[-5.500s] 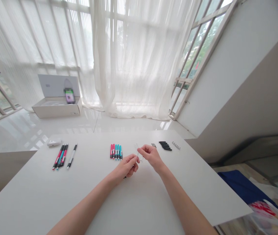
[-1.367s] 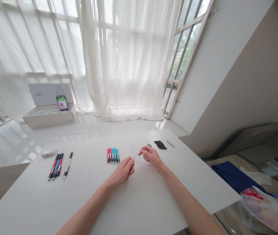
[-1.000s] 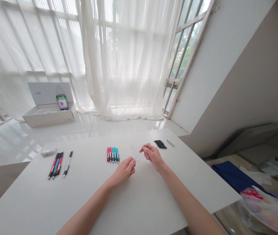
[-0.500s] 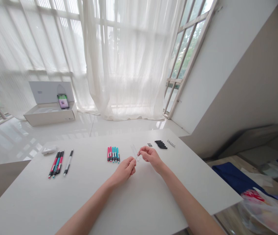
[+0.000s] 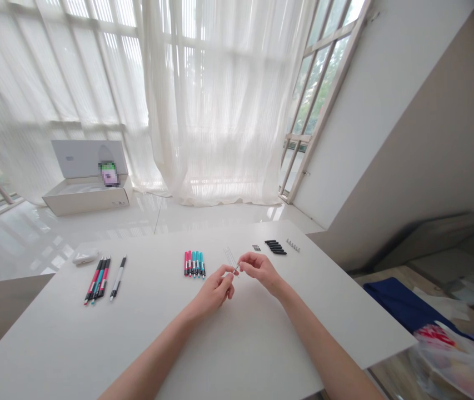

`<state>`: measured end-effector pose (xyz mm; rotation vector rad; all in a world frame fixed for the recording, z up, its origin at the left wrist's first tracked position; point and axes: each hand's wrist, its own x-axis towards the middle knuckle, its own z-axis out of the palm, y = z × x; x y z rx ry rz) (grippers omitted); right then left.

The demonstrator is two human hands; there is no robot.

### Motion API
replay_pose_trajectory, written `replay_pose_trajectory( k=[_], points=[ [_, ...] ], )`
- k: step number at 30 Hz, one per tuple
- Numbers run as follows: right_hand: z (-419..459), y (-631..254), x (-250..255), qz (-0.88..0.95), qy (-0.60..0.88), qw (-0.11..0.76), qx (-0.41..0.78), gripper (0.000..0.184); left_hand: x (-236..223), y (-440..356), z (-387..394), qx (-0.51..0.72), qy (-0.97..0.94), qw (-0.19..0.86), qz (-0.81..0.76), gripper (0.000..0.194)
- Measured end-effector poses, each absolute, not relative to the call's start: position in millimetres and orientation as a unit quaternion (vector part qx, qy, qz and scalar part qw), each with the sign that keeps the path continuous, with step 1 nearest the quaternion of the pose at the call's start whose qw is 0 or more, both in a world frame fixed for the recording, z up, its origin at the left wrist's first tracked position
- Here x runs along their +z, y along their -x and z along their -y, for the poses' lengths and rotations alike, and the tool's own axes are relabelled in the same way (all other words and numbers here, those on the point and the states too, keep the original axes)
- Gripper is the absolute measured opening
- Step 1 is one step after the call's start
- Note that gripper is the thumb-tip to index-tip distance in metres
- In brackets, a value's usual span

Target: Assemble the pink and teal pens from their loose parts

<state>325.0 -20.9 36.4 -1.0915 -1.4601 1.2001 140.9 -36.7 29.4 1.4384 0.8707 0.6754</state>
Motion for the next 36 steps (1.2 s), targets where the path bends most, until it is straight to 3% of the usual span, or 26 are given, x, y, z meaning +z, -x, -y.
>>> replay_pose_trajectory(
  k=[5, 8, 12, 15, 21, 31, 36],
  points=[
    [12.2, -353.1, 35.9, 0.552, 0.483, 0.526, 0.430, 0.034, 23.3, -141.6, 35.9, 0.306, -0.633, 0.608, -0.369, 0.032],
    [4.4, -382.9, 29.5, 0.498, 0.588, 0.569, 0.288, 0.040, 20.4, -141.5, 35.4, 0.310, -0.633, 0.608, -0.365, 0.034],
    [1.7, -420.6, 14.9, 0.511, 0.717, 0.469, 0.071, 0.033, 19.6, -141.5, 35.2, 0.312, -0.627, 0.615, -0.362, 0.034],
    [4.0, -437.6, 4.3, 0.532, 0.761, 0.373, 0.010, 0.031, 20.2, -141.3, 34.8, 0.309, -0.621, 0.622, -0.364, 0.034],
    [8.5, -447.1, -3.2, 0.537, 0.802, 0.261, -0.009, 0.027, 19.8, -139.8, 34.0, 0.299, -0.625, 0.627, -0.358, 0.034],
    [8.7, -452.8, -3.6, 0.548, 0.800, 0.245, -0.001, 0.019, 22.8, -140.0, 34.8, 0.294, -0.626, 0.624, -0.364, 0.035],
    [10.9, -458.4, -1.7, 0.584, 0.761, 0.275, 0.072, 0.020, 24.6, -139.3, 34.7, 0.287, -0.626, 0.625, -0.369, 0.035]
  ],
)
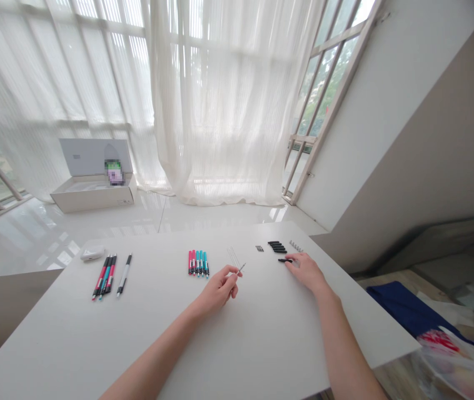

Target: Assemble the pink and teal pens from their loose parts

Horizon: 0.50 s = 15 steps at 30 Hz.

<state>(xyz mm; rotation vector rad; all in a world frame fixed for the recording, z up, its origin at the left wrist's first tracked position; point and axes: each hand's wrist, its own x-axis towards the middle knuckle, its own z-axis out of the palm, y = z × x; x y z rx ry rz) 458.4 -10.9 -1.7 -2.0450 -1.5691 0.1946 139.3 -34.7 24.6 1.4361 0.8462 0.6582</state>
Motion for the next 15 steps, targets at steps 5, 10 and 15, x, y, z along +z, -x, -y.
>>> replay_pose_trajectory(
  k=[5, 10, 15],
  points=[
    [12.7, -429.1, 14.5, 0.564, 0.667, 0.412, 0.260, 0.028, 26.7, -139.2, 35.7, 0.287, -0.629, 0.621, -0.370, 0.034],
    [17.0, -379.7, 29.1, 0.558, 0.522, 0.485, 0.426, 0.033, 30.3, -139.9, 37.1, 0.283, -0.643, 0.610, -0.367, 0.030],
    [21.8, -361.9, 31.7, 0.548, 0.477, 0.494, 0.478, 0.027, 30.8, -140.6, 37.5, 0.279, -0.649, 0.603, -0.371, 0.032]
  ],
)
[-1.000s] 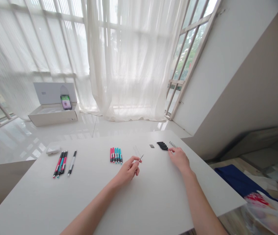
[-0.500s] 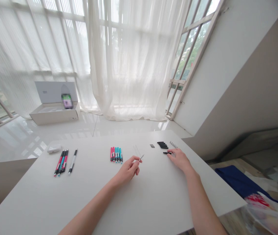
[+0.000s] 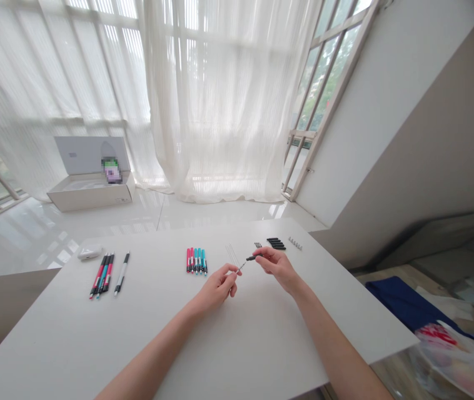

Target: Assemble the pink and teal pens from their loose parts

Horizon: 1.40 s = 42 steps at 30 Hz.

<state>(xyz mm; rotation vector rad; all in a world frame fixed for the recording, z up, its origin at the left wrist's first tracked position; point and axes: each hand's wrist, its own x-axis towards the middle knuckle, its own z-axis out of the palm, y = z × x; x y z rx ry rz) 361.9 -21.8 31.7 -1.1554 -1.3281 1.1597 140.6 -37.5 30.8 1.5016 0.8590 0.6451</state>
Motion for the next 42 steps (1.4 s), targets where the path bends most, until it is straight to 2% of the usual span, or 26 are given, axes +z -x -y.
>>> replay_pose_trajectory(
  k=[20, 31, 39, 42],
  points=[
    [27.3, -362.8, 40.1, 0.582, 0.480, 0.433, 0.493, 0.027, 31.9, -139.7, 39.2, 0.244, -0.702, 0.556, -0.372, 0.033],
    [30.6, -340.7, 38.2, 0.635, 0.460, 0.361, 0.505, 0.026, 26.9, -140.1, 40.6, 0.248, -0.716, 0.534, -0.376, 0.028],
    [25.9, -334.3, 26.2, 0.637, 0.476, 0.377, 0.476, 0.033, 21.7, -142.4, 41.3, 0.256, -0.736, 0.501, -0.376, 0.017],
    [26.0, -334.0, 26.5, 0.642, 0.475, 0.379, 0.468, 0.033, 22.8, -142.3, 41.0, 0.250, -0.745, 0.497, -0.368, 0.023]
  ],
)
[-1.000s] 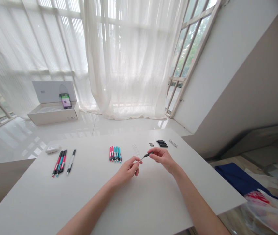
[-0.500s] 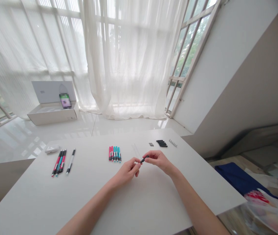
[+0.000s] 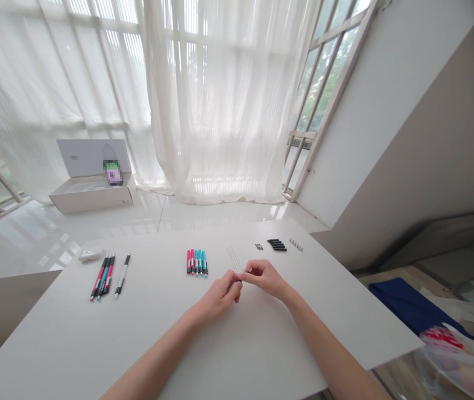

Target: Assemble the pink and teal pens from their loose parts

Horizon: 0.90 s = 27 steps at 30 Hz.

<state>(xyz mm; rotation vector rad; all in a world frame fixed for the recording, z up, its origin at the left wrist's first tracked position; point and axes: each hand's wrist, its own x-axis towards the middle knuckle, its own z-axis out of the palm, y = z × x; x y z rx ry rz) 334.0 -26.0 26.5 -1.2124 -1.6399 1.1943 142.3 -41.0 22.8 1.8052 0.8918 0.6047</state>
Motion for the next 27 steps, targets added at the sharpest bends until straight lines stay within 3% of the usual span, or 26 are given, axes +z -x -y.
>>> replay_pose_trajectory(
  k=[5, 14, 19, 24, 27],
  points=[
    [28.8, -338.4, 35.1, 0.640, 0.429, 0.391, 0.504, 0.030, 24.1, -142.2, 39.6, 0.248, -0.748, 0.493, -0.368, 0.037],
    [24.6, -340.8, 23.4, 0.687, 0.500, 0.359, 0.386, 0.041, 11.6, -146.3, 40.4, 0.285, -0.713, 0.513, -0.384, 0.014],
    [26.9, -343.5, 30.4, 0.675, 0.465, 0.355, 0.450, 0.030, 12.6, -145.3, 39.9, 0.287, -0.722, 0.501, -0.381, 0.017],
    [27.1, -347.8, 33.0, 0.676, 0.471, 0.328, 0.462, 0.033, 16.6, -145.6, 40.5, 0.277, -0.741, 0.476, -0.385, 0.031],
    [25.9, -347.4, 30.7, 0.682, 0.493, 0.322, 0.434, 0.041, 12.3, -147.1, 40.4, 0.283, -0.733, 0.486, -0.384, 0.022]
  ],
)
